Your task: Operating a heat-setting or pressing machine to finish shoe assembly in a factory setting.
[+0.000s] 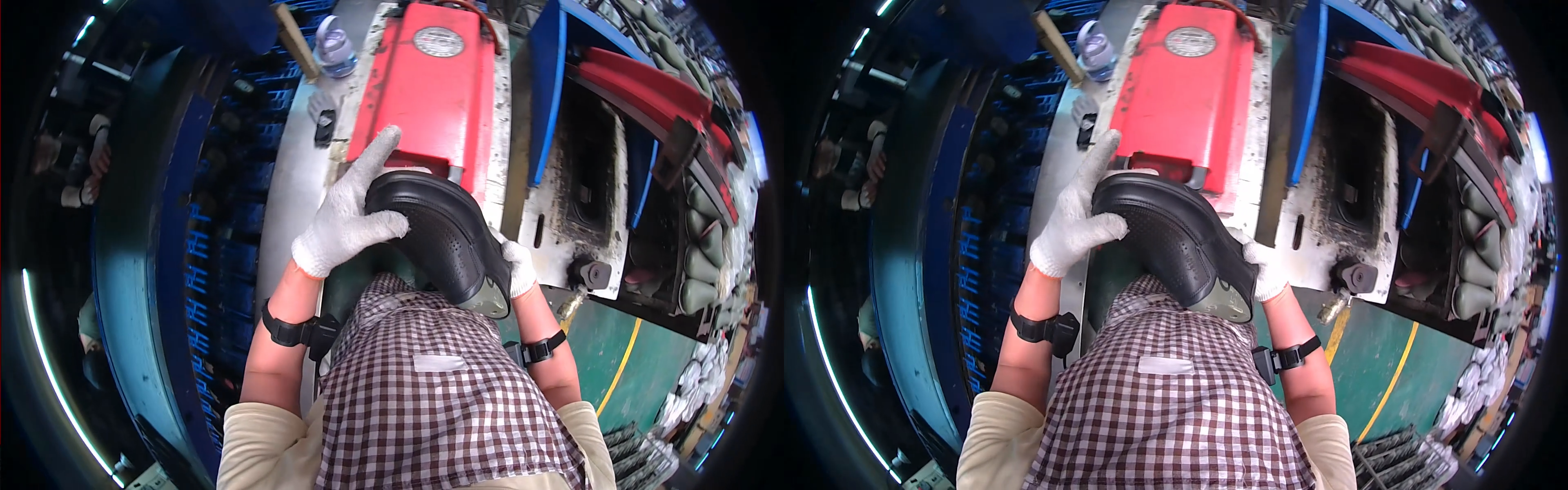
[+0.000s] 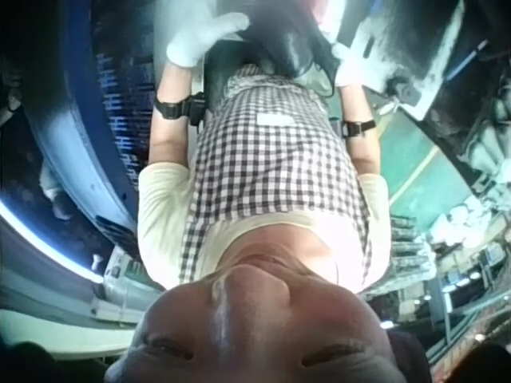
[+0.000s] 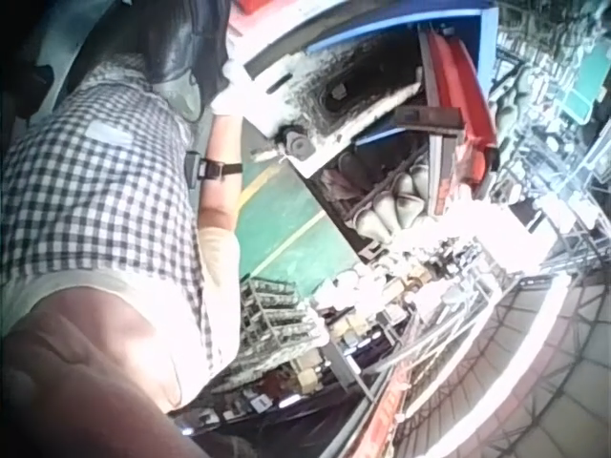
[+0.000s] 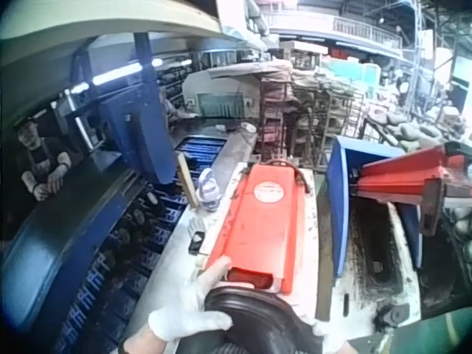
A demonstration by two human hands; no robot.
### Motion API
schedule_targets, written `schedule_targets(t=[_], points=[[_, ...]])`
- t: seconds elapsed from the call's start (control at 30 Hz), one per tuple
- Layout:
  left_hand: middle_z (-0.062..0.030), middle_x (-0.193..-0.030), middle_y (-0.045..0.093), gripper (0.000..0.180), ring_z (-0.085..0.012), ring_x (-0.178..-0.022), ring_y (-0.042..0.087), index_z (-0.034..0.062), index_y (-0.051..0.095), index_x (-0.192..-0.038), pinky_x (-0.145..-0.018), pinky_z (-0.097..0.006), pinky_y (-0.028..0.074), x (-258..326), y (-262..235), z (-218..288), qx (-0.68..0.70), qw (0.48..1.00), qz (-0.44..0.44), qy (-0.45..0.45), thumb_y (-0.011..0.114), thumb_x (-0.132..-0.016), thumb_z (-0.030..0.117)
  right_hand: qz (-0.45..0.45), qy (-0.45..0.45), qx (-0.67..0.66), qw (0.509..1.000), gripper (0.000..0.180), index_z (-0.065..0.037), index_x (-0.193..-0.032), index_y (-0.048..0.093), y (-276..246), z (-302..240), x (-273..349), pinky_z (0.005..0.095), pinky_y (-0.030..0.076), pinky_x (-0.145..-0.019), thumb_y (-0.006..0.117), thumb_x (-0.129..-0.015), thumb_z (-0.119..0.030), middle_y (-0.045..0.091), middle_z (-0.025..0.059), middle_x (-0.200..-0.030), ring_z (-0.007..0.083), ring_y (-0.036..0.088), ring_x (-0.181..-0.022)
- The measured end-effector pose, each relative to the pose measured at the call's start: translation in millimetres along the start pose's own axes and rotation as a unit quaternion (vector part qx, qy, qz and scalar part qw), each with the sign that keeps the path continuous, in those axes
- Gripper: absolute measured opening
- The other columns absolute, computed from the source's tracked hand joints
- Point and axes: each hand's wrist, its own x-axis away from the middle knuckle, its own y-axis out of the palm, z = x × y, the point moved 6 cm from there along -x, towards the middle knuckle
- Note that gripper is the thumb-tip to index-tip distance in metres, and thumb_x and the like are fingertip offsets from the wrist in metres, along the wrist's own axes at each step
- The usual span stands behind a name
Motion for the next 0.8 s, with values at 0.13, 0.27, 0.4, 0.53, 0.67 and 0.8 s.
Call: schedule_targets(t=[0.13,0.27,0.4,0.53,0.67,0.8], points=[[-0.0142,-0.146,0.053,0.102,-0.021,-0.131,0.056,0.0004,0.03,-0.162,-0.114,-0.036,0.043,33.0,-26.1,-6.8,-0.06,0.997,0.05,0.024,0.088,-0.081,0.016,0.009,0.048,0.022,0.999,0.084,0.009,-0.151,0.043,-0.8,18.0,-22.2,0.037,0.046,-0.116,0.075,-0.08,-0.021,0.058,0.0215,-0.146,0.0278,0.06,-0.132],[-0.0105,-0.132,0.058,0.067,-0.0186,-0.124,0.057,0.0013,0.05,-0.14,-0.111,-0.035,0.045,62.3,-39.5,-4.4,-0.018,0.985,0.146,0.09,0.086,-0.087,0.021,-0.043,0.078,-0.042,0.995,0.077,0.009,-0.152,0.043,19.4,38.3,-40.9,0.0375,0.047,-0.116,0.071,-0.084,-0.014,0.056,0.0228,-0.148,0.029,0.061,-0.131],[-0.0073,-0.119,0.062,0.047,-0.0147,-0.109,0.062,0.0022,0.056,-0.127,-0.1,-0.032,0.051,83.9,-63.6,-1.5,-0.153,0.951,0.246,0.106,0.082,-0.089,0.013,0.001,0.062,-0.109,0.992,0.071,0.008,-0.154,0.04,37.5,61.1,-58.7,0.0401,0.046,-0.118,0.066,-0.091,-0.012,0.053,0.0242,-0.151,0.0291,0.06,-0.132],[-0.0056,-0.115,0.061,0.032,-0.0143,-0.106,0.061,0.003,0.062,-0.116,-0.098,-0.029,0.05,100.4,-81.4,-4.4,-0.184,0.927,0.309,0.103,0.065,-0.086,-0.007,-0.002,0.096,-0.087,0.992,0.067,0.007,-0.154,0.042,37.2,80.5,-63.3,0.0411,0.046,-0.117,0.065,-0.093,-0.013,0.057,0.0207,-0.149,0.0294,0.059,-0.134],[-0.0058,-0.113,0.062,0.04,-0.0139,-0.104,0.062,0.0026,0.057,-0.126,-0.095,-0.028,0.051,113.3,-101.0,-20.5,-0.186,0.919,0.334,0.096,0.067,-0.088,-0.001,0.007,0.135,-0.031,0.99,0.066,0.006,-0.154,0.042,53.0,89.4,-67.0,0.0416,0.047,-0.115,0.063,-0.096,-0.015,0.058,0.021,-0.148,0.0295,0.06,-0.133],[-0.0121,-0.136,0.052,0.078,-0.0182,-0.117,0.06,0.0017,0.036,-0.151,-0.105,-0.033,0.049,127.5,-113.9,-35.8,-0.02,0.942,0.334,0.031,0.081,-0.088,0.015,0.013,0.164,-0.057,0.985,0.065,0.003,-0.156,0.041,47.5,101.0,-79.0,0.0424,0.048,-0.113,0.062,-0.098,-0.018,0.058,0.0212,-0.148,0.0295,0.062,-0.131]])
